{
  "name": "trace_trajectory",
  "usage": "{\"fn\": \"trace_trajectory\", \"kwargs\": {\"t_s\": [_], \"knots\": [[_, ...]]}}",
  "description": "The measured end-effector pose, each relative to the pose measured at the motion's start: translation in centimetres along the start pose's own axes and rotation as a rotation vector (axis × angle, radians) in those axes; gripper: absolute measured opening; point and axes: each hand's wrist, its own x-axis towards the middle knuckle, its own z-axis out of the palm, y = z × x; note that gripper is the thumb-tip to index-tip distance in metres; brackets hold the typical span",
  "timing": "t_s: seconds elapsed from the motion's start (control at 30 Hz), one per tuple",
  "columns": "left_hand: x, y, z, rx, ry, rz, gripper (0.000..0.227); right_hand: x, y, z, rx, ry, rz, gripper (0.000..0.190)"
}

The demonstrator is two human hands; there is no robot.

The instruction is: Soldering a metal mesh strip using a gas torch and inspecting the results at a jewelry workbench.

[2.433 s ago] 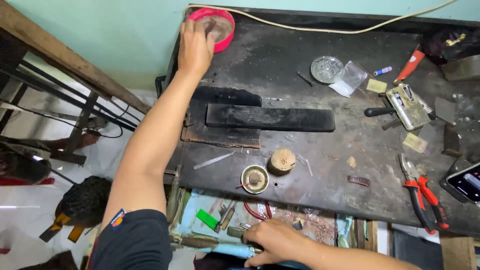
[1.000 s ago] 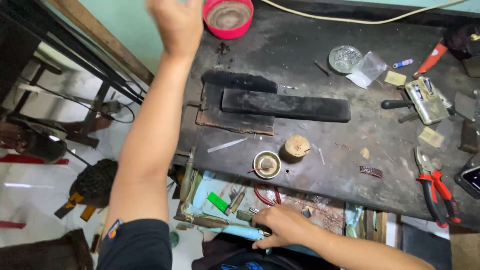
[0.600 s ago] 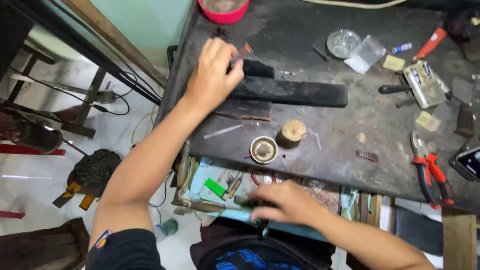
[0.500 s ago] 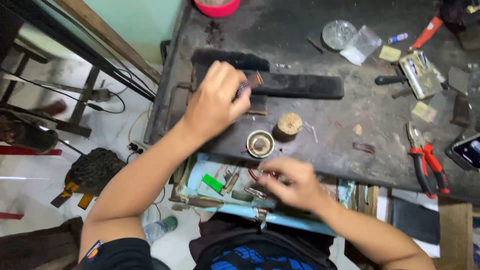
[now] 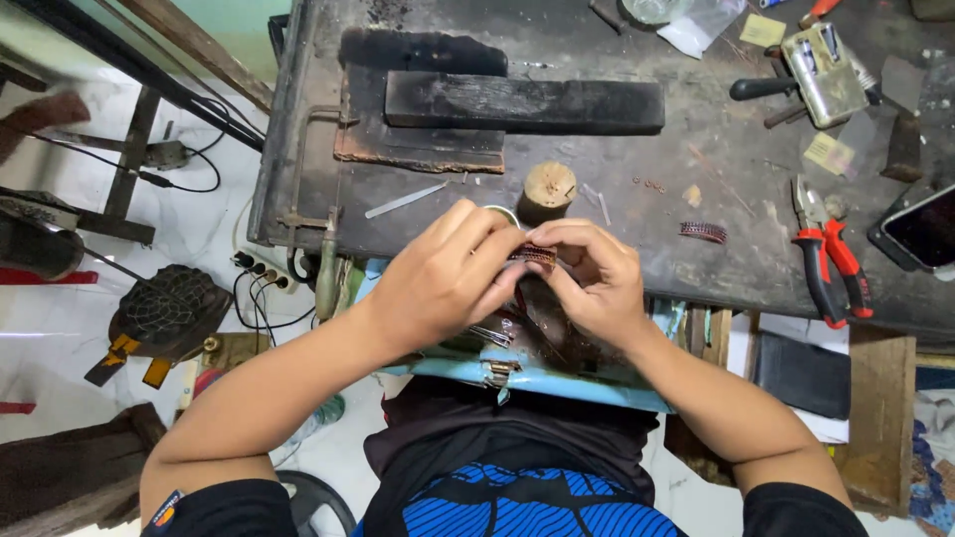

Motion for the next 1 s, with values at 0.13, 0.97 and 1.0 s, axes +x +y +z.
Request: {"fn": "trace_trajectory", "kwargs": {"t_s": [0.13, 0.97, 1.0], "knots": [[-0.5, -2.7, -1.9, -0.061, 0.085, -0.129, 0.036, 0.3, -0.4, -0.4, 0.039, 0.037, -0.07, 0.019], [-6.7, -10.6, -5.0, -0.079, -0.208, -0.689, 0.02, 8.2, -10.5, 6.2, -0.231, 0.072, -0.426, 0.035], [-6.4, -10.9, -6.0, -0.092, -0.162, -0.75, 0.024, 8.0, -9.2, 5.7, -0.192, 0.067, -0.456, 0.042]]}}
